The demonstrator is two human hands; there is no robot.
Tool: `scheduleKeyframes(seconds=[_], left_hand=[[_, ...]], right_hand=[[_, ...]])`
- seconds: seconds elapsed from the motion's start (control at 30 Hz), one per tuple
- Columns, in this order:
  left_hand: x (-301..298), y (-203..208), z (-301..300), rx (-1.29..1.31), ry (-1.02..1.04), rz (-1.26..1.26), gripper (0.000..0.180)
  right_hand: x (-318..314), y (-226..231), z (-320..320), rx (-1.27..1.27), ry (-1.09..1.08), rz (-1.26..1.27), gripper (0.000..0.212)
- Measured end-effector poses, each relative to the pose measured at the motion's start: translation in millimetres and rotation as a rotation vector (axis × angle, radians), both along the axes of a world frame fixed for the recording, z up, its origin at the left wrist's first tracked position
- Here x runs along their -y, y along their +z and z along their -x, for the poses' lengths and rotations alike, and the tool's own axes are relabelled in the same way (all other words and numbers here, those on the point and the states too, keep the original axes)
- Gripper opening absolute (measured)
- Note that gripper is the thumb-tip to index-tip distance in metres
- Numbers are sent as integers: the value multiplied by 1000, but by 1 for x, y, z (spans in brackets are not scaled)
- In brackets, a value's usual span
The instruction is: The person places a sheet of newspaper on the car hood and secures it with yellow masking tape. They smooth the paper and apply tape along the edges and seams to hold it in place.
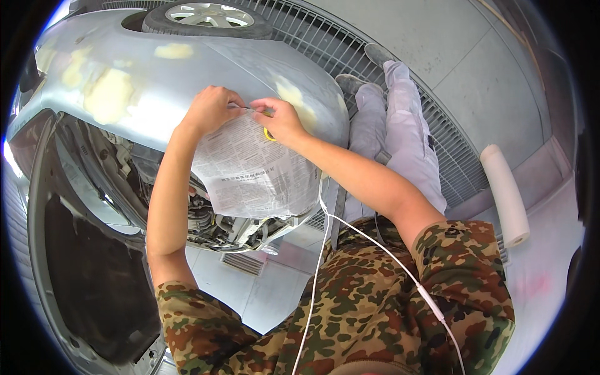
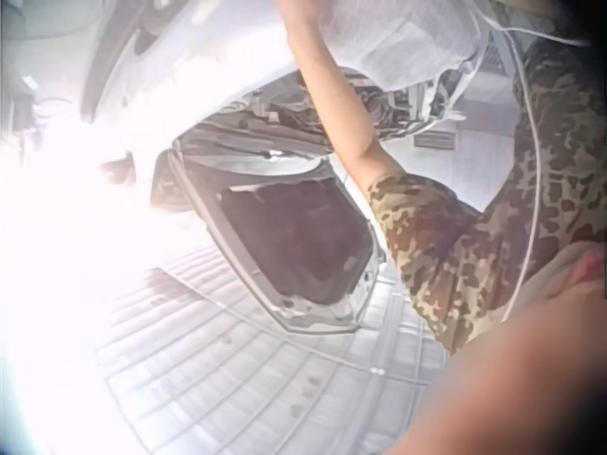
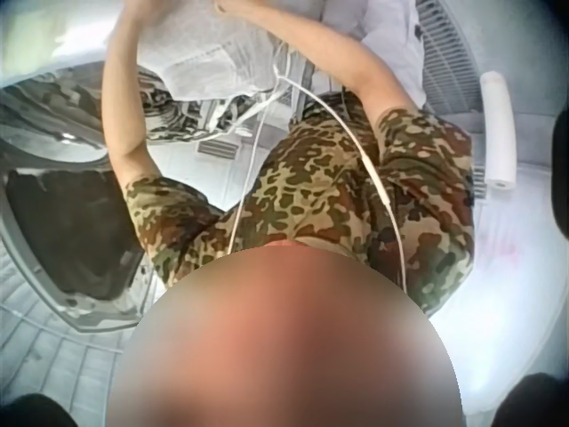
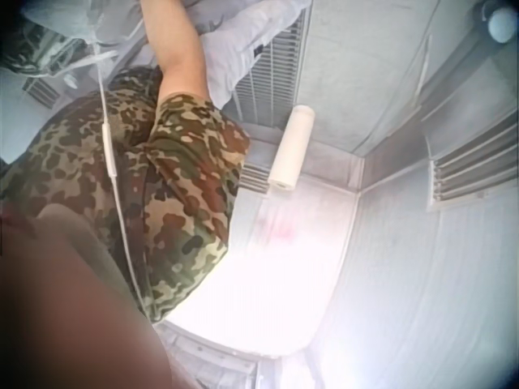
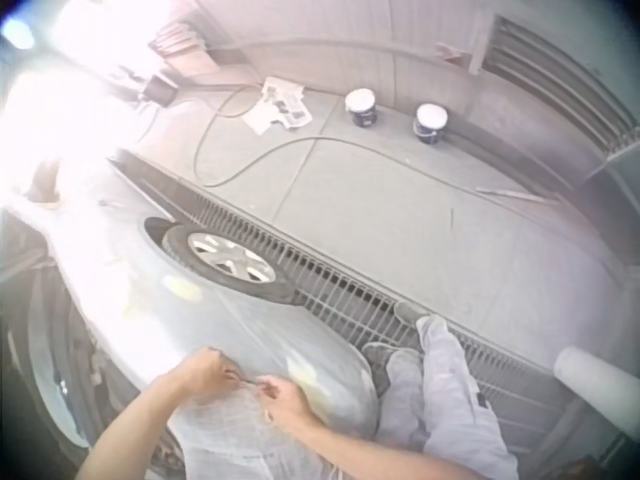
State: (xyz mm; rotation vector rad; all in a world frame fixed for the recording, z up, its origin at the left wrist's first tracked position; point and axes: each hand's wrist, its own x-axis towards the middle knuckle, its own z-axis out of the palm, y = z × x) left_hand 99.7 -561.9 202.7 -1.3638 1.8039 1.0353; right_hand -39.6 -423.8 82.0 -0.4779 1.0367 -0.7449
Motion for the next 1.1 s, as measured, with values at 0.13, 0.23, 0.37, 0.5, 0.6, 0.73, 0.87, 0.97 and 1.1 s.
scheduleKeyframes(seconds=[0.13, 0.23, 0.37, 0.5, 0.6, 0.73, 0.87, 0.97, 1.1], left_hand=[[2, 0, 5, 13, -40, 10, 19], [2, -1, 4, 22, -73, 32, 19], [-2, -1, 2, 28, -107, 68, 19], [-6, -3, -1, 78, -146, 111, 20], [-7, -5, -3, 91, -158, 142, 19], [-10, -8, -6, 108, -165, 165, 18], [-10, -6, -7, 91, -177, 181, 19], [-8, -4, -4, 125, -164, 178, 19], [-7, -5, 0, 167, -111, 192, 19]], right_hand=[[4, 4, 5, -128, 29, 74, 24], [7, 7, 5, -176, 53, 71, 22], [8, 9, 3, -180, 30, 62, 19], [10, 8, 2, -192, 45, 94, 15], [12, 7, 4, -200, 78, 103, 14], [12, 8, 0, -221, 99, 98, 13], [13, 7, -1, -246, 102, 100, 13], [19, 3, 1, -235, 179, 119, 15], [30, -2, 6, -196, 303, 45, 18]])
